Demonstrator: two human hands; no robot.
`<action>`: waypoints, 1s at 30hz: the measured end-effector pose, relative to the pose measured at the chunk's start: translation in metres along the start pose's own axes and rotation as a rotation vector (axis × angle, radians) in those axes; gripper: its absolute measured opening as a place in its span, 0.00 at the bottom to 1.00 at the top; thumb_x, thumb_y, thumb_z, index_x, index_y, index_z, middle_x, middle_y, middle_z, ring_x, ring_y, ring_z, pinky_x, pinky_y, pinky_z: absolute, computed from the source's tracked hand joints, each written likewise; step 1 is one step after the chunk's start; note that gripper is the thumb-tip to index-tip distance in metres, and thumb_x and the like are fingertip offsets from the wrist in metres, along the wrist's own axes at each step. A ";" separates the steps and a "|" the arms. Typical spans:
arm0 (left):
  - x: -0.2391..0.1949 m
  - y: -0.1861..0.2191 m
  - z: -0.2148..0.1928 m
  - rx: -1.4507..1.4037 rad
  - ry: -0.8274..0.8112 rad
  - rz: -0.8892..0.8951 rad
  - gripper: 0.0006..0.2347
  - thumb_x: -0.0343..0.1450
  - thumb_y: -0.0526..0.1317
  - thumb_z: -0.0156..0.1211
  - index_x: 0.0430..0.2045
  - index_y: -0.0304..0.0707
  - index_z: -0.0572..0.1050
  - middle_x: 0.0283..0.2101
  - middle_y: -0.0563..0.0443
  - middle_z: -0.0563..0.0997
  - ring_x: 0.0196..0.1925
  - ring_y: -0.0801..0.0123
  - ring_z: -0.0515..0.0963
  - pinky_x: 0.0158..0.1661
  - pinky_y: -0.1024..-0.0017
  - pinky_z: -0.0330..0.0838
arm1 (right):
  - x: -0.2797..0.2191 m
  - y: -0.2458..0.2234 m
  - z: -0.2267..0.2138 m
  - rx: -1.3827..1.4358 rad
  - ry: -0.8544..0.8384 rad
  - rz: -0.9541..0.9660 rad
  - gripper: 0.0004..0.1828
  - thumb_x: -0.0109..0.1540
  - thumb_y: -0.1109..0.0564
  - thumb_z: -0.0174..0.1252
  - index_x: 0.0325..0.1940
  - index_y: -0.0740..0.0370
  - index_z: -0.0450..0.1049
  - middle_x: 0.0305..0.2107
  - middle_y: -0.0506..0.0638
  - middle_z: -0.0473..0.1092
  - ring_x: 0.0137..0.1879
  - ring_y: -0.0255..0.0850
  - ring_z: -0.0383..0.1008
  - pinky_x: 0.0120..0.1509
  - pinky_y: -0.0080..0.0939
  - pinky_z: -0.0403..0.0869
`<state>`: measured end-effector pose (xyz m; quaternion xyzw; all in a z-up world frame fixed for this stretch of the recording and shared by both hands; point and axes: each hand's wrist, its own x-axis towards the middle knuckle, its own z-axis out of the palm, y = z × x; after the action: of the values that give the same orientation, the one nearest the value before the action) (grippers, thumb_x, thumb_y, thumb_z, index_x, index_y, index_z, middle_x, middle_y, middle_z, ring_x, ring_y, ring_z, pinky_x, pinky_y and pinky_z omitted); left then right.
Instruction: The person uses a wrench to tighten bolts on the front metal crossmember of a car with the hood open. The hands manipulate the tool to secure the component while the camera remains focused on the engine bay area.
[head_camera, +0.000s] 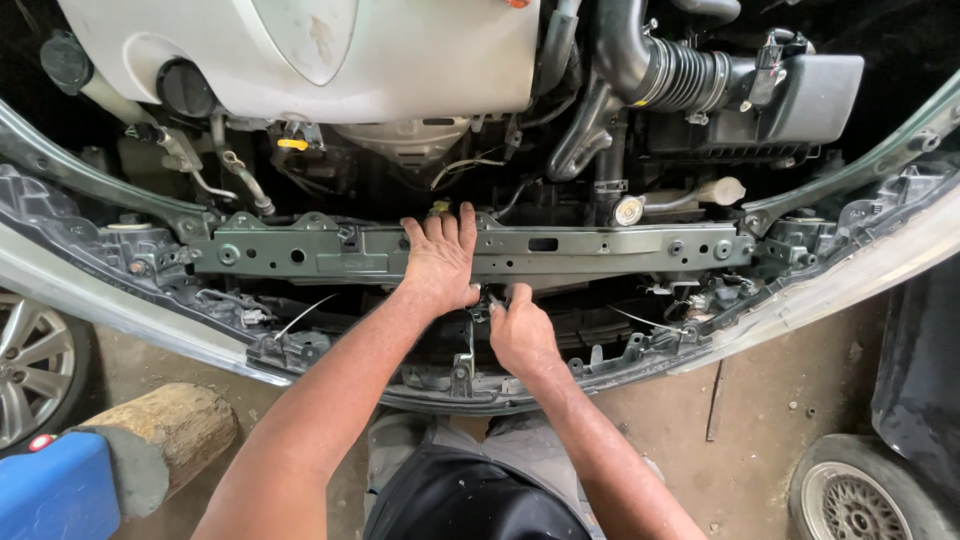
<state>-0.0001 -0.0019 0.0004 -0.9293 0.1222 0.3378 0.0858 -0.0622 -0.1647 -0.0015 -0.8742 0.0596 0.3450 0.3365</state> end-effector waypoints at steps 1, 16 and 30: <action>0.000 0.000 0.000 0.001 0.000 0.005 0.57 0.57 0.67 0.65 0.70 0.21 0.43 0.59 0.27 0.64 0.55 0.44 0.66 0.56 0.30 0.55 | 0.002 0.003 -0.002 0.001 0.002 0.004 0.21 0.64 0.50 0.53 0.53 0.69 0.64 0.33 0.71 0.75 0.43 0.70 0.75 0.49 0.64 0.73; -0.003 0.000 -0.002 -0.034 -0.040 0.021 0.56 0.59 0.66 0.65 0.72 0.22 0.42 0.58 0.29 0.65 0.55 0.45 0.66 0.58 0.29 0.55 | 0.007 0.039 -0.059 0.187 0.308 -0.386 0.10 0.55 0.56 0.65 0.30 0.67 0.75 0.36 0.59 0.77 0.35 0.48 0.78 0.39 0.42 0.77; -0.011 -0.011 0.019 -0.169 0.128 0.014 0.59 0.56 0.62 0.74 0.72 0.26 0.41 0.62 0.31 0.64 0.60 0.46 0.65 0.63 0.32 0.51 | 0.008 -0.005 -0.054 -0.389 0.001 -0.451 0.11 0.60 0.52 0.61 0.44 0.55 0.80 0.28 0.59 0.74 0.36 0.58 0.76 0.42 0.55 0.74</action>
<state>-0.0164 0.0150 -0.0055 -0.9520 0.1051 0.2874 -0.0033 -0.0237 -0.1942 0.0250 -0.9136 -0.2031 0.2662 0.2307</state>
